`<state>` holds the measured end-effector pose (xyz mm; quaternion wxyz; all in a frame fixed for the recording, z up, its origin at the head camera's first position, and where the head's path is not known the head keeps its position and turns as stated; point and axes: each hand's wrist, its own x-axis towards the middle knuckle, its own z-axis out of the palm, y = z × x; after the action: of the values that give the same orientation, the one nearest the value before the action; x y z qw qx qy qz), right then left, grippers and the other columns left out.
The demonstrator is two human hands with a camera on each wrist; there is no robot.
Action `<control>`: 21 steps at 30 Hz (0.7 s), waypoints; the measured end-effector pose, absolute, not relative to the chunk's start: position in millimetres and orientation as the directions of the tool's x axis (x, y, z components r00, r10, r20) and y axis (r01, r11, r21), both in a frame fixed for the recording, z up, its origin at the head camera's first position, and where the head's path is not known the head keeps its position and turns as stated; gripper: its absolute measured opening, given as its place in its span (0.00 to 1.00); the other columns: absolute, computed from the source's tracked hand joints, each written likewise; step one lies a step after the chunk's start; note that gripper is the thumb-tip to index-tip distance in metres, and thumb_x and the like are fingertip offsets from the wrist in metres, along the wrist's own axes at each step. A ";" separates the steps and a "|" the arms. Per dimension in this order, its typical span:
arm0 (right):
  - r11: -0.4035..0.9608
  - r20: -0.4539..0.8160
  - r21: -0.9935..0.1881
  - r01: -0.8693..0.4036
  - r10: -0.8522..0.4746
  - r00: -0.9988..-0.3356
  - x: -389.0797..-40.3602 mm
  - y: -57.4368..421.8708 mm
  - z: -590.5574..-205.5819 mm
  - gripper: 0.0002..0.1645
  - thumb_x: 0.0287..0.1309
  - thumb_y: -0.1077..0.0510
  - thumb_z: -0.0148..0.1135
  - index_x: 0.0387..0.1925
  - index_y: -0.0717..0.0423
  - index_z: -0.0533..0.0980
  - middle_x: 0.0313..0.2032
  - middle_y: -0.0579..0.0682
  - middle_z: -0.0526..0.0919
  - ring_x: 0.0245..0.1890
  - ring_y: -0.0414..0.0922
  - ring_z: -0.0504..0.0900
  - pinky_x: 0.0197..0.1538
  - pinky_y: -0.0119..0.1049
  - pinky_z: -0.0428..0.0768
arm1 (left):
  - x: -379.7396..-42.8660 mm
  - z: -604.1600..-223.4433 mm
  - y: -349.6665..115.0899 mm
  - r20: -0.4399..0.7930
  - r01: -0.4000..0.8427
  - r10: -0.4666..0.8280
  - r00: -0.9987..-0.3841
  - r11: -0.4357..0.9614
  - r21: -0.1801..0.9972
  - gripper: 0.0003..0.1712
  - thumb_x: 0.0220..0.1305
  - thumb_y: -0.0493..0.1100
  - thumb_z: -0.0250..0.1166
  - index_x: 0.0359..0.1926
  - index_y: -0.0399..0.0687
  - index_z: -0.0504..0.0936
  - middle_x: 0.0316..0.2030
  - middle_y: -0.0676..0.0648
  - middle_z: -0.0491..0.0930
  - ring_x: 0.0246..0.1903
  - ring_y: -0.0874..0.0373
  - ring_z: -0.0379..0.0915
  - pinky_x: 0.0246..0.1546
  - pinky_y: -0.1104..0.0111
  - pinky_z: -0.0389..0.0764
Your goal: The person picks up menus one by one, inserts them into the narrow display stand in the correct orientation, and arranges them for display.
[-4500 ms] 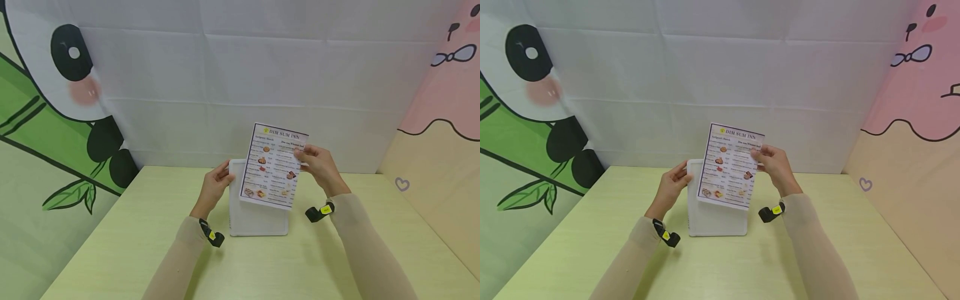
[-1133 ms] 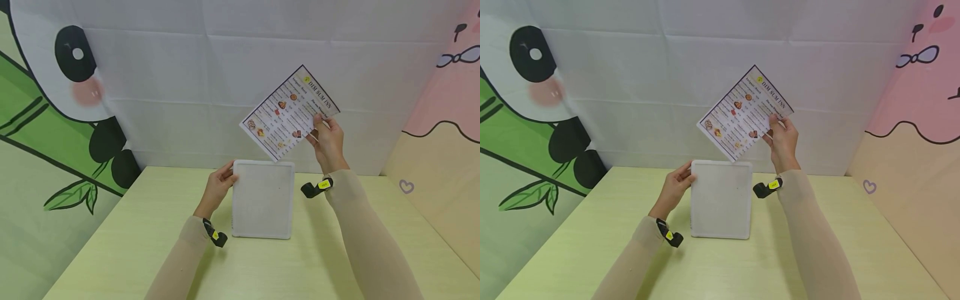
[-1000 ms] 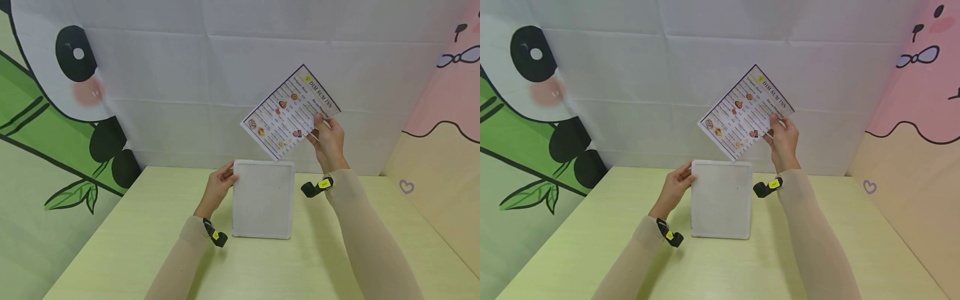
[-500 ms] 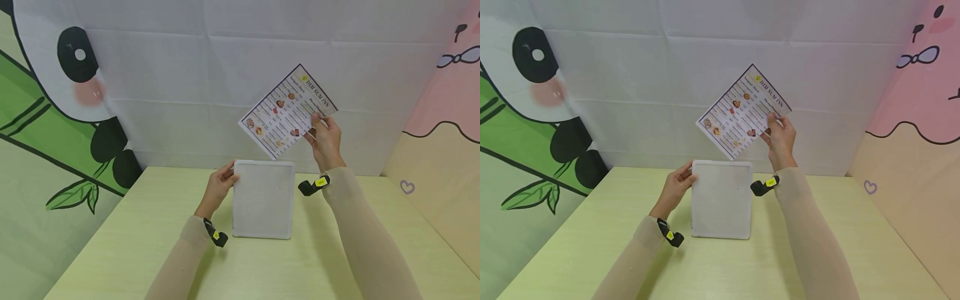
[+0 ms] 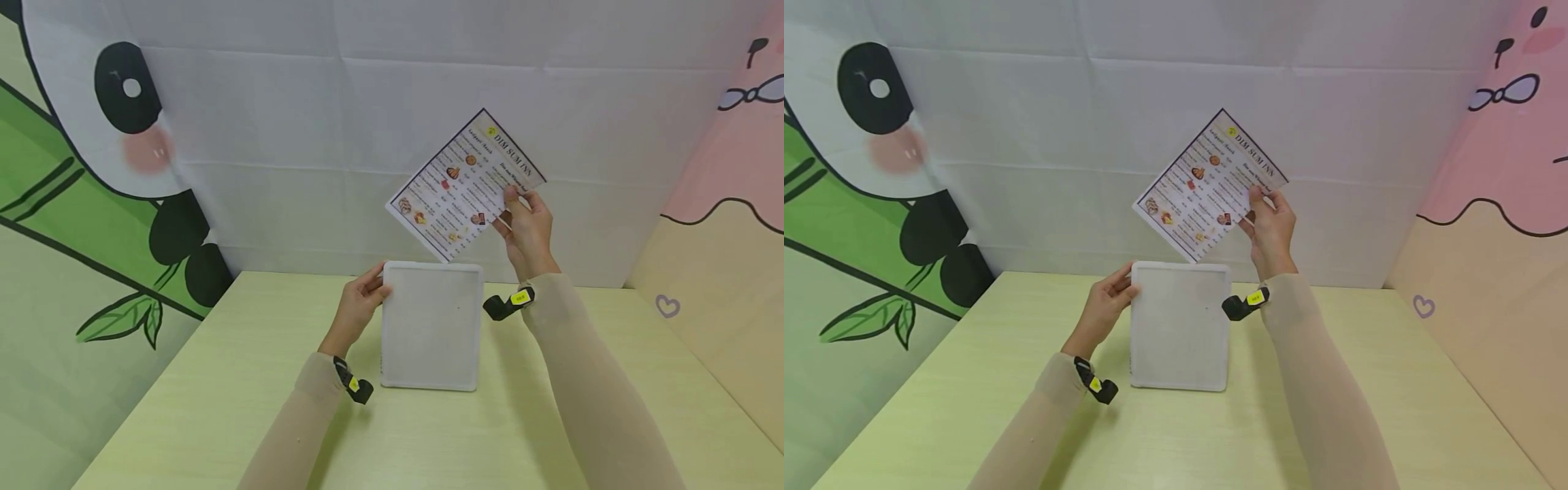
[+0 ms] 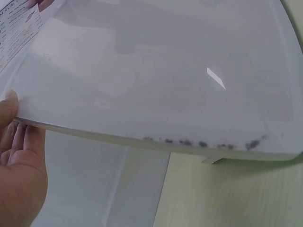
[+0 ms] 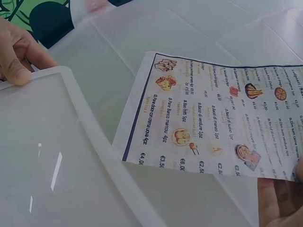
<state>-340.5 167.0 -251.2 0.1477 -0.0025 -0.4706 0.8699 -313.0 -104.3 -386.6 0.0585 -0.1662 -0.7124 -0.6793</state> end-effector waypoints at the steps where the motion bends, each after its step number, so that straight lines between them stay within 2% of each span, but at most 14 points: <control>1: -0.512 0.135 -0.820 -0.255 0.259 -0.956 -340.3 166.6 -251.6 0.18 0.56 0.52 0.64 0.49 0.49 0.77 0.44 0.48 0.84 0.36 0.43 0.84 0.40 0.33 0.85 | -313.0 -386.7 -104.2 0.309 0.316 0.157 -0.938 0.023 0.949 0.32 0.66 0.34 0.59 0.70 0.46 0.64 0.60 0.35 0.74 0.58 0.46 0.73 0.49 0.70 0.81; 11: -0.497 0.107 -0.841 -0.216 0.239 -0.965 -339.9 164.0 -256.3 0.20 0.58 0.52 0.63 0.53 0.47 0.77 0.48 0.47 0.83 0.40 0.44 0.83 0.41 0.32 0.84 | -313.8 -387.8 -103.1 0.303 0.309 0.143 -0.942 0.024 0.951 0.32 0.66 0.33 0.60 0.70 0.46 0.65 0.59 0.34 0.74 0.57 0.46 0.73 0.50 0.70 0.81; 21: -0.472 0.099 -0.859 -0.201 0.231 -0.968 -339.9 165.5 -259.0 0.20 0.59 0.53 0.63 0.54 0.47 0.77 0.47 0.47 0.83 0.40 0.44 0.82 0.41 0.32 0.84 | -315.1 -387.7 -103.1 0.303 0.308 0.140 -0.943 0.016 0.951 0.32 0.65 0.33 0.60 0.69 0.46 0.66 0.59 0.34 0.74 0.57 0.47 0.74 0.49 0.70 0.81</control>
<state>-339.9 165.5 -259.0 0.1260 -0.0154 -0.4983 0.8576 -315.1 -103.1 -387.7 0.0616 -0.1579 -0.7102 -0.6833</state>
